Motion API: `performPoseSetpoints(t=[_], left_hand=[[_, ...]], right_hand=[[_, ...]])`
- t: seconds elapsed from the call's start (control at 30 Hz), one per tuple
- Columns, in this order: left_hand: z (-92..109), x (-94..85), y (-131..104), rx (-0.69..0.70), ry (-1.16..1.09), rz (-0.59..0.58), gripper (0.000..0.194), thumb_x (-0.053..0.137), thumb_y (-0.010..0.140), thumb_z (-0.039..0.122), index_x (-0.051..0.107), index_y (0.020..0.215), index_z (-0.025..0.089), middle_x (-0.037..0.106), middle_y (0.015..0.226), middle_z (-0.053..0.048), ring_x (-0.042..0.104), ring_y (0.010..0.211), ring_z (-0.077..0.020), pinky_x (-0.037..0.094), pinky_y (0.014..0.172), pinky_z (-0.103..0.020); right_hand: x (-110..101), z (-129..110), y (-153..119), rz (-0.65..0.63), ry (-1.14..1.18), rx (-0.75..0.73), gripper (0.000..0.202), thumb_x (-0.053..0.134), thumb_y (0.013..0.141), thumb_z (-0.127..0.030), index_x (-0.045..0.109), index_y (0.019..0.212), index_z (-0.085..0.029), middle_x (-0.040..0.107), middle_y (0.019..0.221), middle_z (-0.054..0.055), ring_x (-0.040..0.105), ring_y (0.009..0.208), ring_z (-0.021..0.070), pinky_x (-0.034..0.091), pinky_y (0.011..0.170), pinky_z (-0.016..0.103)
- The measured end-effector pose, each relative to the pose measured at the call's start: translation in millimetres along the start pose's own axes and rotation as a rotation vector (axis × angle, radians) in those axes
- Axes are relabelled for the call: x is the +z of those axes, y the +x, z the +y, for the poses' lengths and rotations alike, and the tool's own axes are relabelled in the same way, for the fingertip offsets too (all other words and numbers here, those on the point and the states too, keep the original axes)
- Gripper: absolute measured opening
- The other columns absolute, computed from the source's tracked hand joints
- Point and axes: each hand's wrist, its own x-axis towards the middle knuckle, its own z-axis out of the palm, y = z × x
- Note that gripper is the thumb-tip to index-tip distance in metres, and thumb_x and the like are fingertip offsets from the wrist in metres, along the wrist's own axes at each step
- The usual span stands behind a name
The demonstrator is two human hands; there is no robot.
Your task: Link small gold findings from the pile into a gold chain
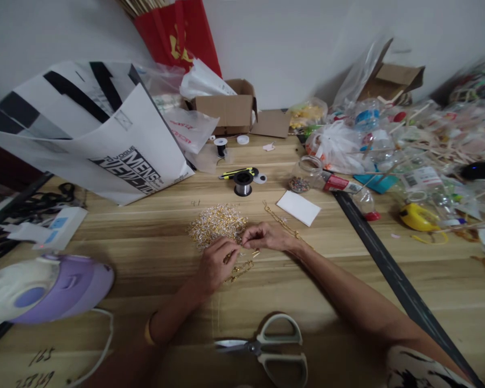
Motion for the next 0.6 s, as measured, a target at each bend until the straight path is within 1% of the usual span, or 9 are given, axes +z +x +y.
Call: performPoseSetpoints(t=[0.23,0.47,0.6], left_hand=[[-0.9,-2.0,-1.4,0.017,0.102,-0.077,0.013,0.054,0.086,0.012,0.065,0.084,0.017,0.067,0.081,-0.006,0.061,0.075,-0.0145,0.049,0.071,-0.026],[-1.1,-3.2,0.1,0.049,0.24,-0.119,0.016,0.053,0.088,0.013,0.065,0.078,0.016,0.064,0.071,-0.004,0.057,0.071,-0.0156,0.045,0.069,-0.028],[-0.5,-3.6,0.7,0.048,0.252,-0.149,0.019,0.05,0.089,0.013,0.065,0.078,0.016,0.064,0.07,-0.005,0.056,0.07,-0.0163,0.044,0.068,-0.029]], right_hand=[[0.0,1.4,0.3,-0.005,0.015,-0.002,0.027,0.068,0.077,-0.039,0.064,0.081,-0.013,0.052,0.067,-0.003,0.042,0.057,0.0066,0.034,0.051,0.018],[-0.1,0.2,0.5,-0.006,-0.012,-0.008,0.029,0.068,0.077,-0.041,0.065,0.081,-0.012,0.054,0.07,-0.002,0.042,0.059,0.0069,0.034,0.051,0.018],[0.2,0.2,0.6,0.009,-0.028,-0.014,0.03,0.069,0.075,-0.041,0.066,0.081,-0.012,0.056,0.071,-0.001,0.045,0.06,0.0078,0.035,0.052,0.02]])
